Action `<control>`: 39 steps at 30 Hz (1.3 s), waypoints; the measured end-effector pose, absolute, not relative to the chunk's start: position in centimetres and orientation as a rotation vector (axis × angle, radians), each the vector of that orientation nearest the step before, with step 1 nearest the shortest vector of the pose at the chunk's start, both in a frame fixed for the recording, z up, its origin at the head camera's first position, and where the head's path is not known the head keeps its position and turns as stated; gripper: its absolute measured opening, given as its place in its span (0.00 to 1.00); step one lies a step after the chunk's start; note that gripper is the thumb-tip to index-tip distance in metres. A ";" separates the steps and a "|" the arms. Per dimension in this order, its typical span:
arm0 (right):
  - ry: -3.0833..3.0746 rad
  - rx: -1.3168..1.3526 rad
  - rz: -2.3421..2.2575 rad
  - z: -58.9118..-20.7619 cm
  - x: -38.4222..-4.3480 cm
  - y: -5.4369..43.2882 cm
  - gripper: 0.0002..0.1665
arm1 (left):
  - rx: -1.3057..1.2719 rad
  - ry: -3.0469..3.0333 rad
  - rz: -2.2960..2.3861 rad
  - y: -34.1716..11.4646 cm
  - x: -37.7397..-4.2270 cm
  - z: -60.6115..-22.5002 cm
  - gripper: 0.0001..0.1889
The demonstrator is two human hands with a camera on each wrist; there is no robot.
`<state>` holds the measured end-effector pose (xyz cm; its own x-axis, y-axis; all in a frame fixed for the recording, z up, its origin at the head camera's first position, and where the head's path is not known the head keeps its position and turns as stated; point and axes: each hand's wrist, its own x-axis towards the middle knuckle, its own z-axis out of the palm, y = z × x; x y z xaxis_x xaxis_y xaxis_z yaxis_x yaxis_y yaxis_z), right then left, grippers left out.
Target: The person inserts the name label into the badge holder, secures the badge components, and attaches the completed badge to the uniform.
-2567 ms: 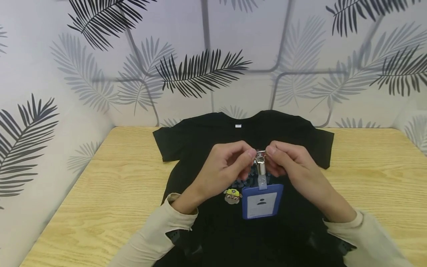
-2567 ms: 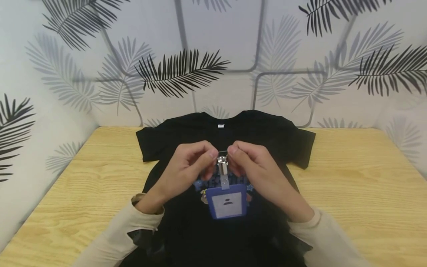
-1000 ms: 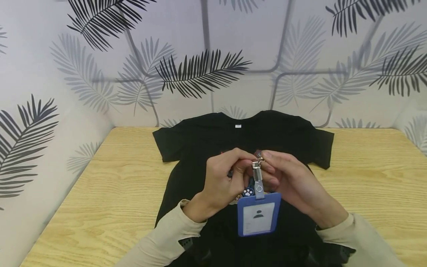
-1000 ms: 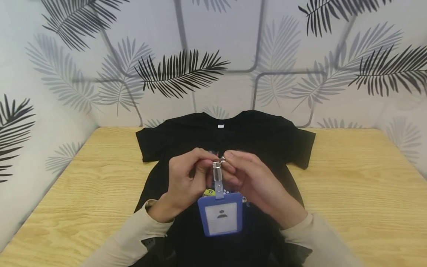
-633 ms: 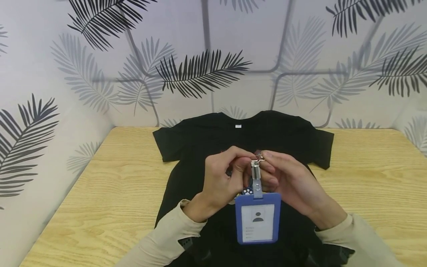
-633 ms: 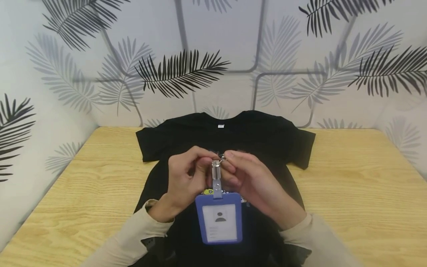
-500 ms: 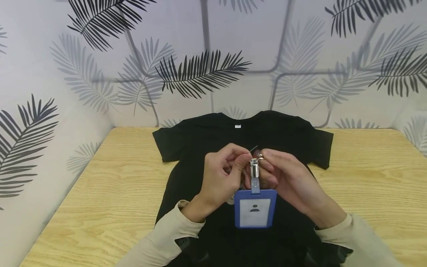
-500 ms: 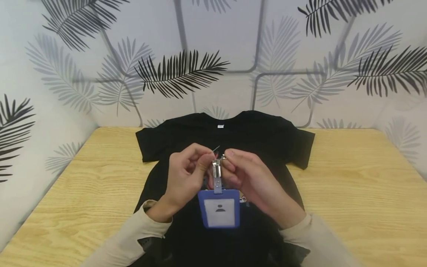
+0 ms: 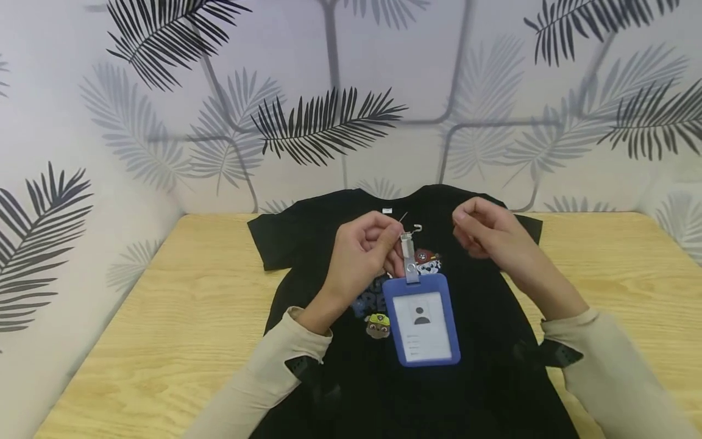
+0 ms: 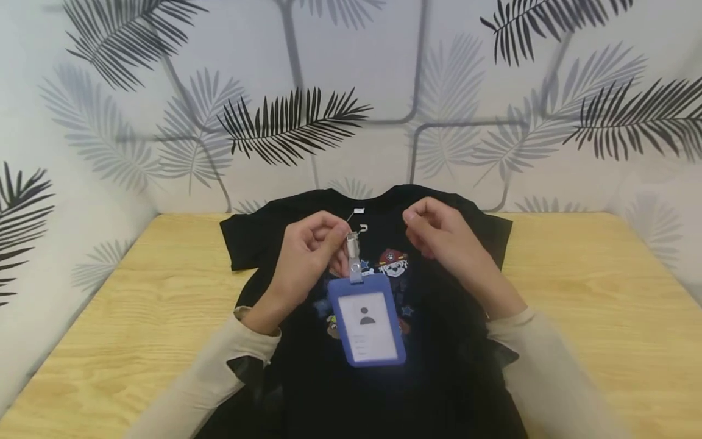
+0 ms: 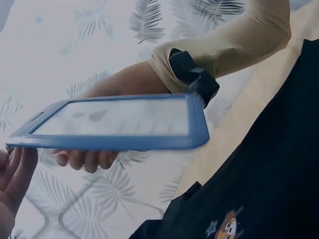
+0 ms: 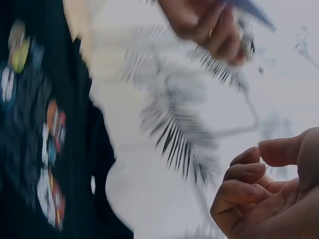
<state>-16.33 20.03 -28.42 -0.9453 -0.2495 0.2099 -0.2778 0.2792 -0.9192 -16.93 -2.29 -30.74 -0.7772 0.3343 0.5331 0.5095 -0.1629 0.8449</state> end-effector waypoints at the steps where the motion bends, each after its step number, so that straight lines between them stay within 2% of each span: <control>1: -2.537 0.468 1.726 -28.4 -17.1 20.4 0.12 | -0.958 -1.974 -2.089 -2.2 -17.4 -30.8 0.06; 9: -2.766 0.264 1.046 -30.8 -22.9 22.1 0.13 | -0.840 -2.183 -2.118 0.2 -21.3 -32.3 0.08; 15: -2.937 0.276 0.918 -34.0 -25.7 22.0 0.11 | -0.842 -2.372 -2.036 2.0 -23.5 -34.0 0.07; 27: -2.981 0.386 0.854 -37.1 -27.9 21.8 0.08 | -0.614 -2.469 -1.993 3.2 -26.6 -36.6 0.08; 39: -3.038 0.544 0.538 -38.2 -28.6 21.6 0.02 | -0.353 -2.606 -2.004 3.5 -28.0 -39.4 0.08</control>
